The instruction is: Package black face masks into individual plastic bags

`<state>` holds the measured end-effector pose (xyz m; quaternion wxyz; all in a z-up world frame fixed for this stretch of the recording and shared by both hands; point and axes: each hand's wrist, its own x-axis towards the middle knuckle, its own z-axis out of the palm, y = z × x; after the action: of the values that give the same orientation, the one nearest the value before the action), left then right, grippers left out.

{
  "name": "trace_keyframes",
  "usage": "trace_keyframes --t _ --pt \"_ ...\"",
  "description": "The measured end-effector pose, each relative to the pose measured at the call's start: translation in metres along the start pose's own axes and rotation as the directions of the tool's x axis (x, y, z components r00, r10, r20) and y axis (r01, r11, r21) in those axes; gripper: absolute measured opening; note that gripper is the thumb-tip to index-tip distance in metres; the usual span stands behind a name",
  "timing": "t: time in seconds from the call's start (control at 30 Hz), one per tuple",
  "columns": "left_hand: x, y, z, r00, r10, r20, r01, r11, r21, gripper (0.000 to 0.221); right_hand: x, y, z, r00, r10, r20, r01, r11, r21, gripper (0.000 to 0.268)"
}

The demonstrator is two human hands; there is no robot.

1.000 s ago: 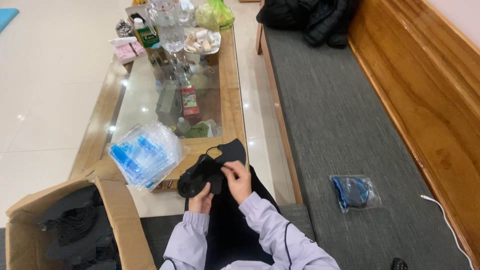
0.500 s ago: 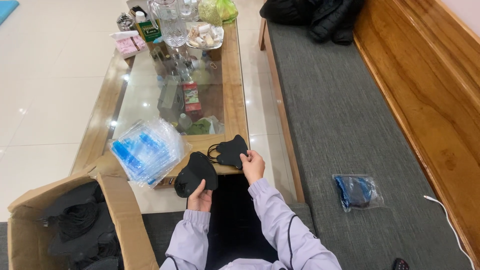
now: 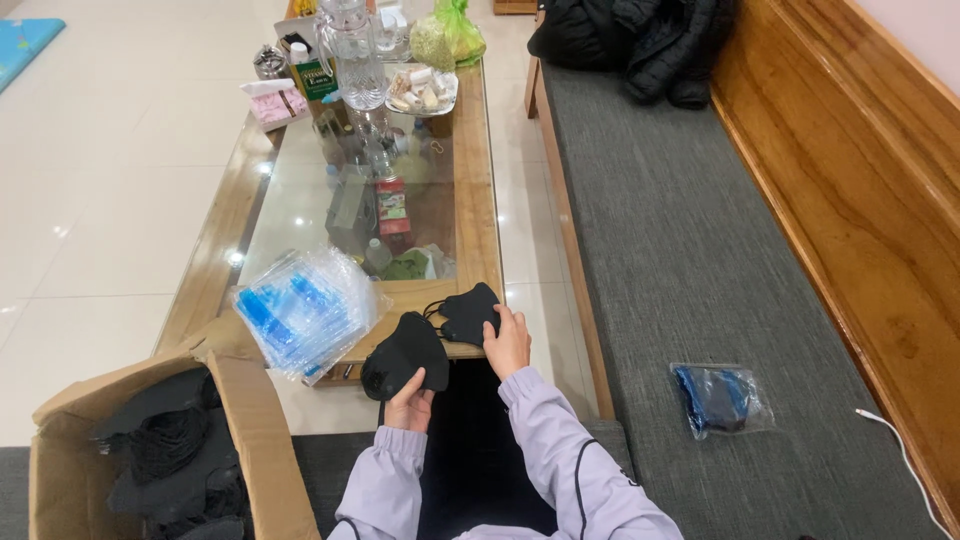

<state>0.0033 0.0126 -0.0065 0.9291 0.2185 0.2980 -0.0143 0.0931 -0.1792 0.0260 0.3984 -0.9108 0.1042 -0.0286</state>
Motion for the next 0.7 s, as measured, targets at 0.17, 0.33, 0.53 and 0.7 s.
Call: trace_keyframes --t 0.17,0.33,0.53,0.7 --pt "-0.018 0.004 0.023 0.999 0.039 0.001 -0.039 0.998 0.056 0.058 -0.038 -0.033 -0.014 0.965 -0.237 -0.113 0.239 0.971 0.006 0.038" --pt "-0.032 0.006 0.035 0.997 0.070 0.030 -0.073 0.992 0.100 0.057 -0.079 -0.065 -0.019 0.893 -0.433 -0.125 0.439 0.898 0.019 0.035" --pt "-0.018 0.000 0.026 0.993 0.111 0.043 -0.115 0.990 0.078 0.061 -0.087 -0.073 -0.018 0.855 -0.516 -0.052 0.516 0.856 -0.027 0.044" --pt "-0.022 0.001 0.028 0.995 0.098 0.035 -0.102 0.986 0.129 0.062 -0.094 -0.076 -0.017 0.845 -0.535 0.003 0.535 0.845 -0.011 0.049"
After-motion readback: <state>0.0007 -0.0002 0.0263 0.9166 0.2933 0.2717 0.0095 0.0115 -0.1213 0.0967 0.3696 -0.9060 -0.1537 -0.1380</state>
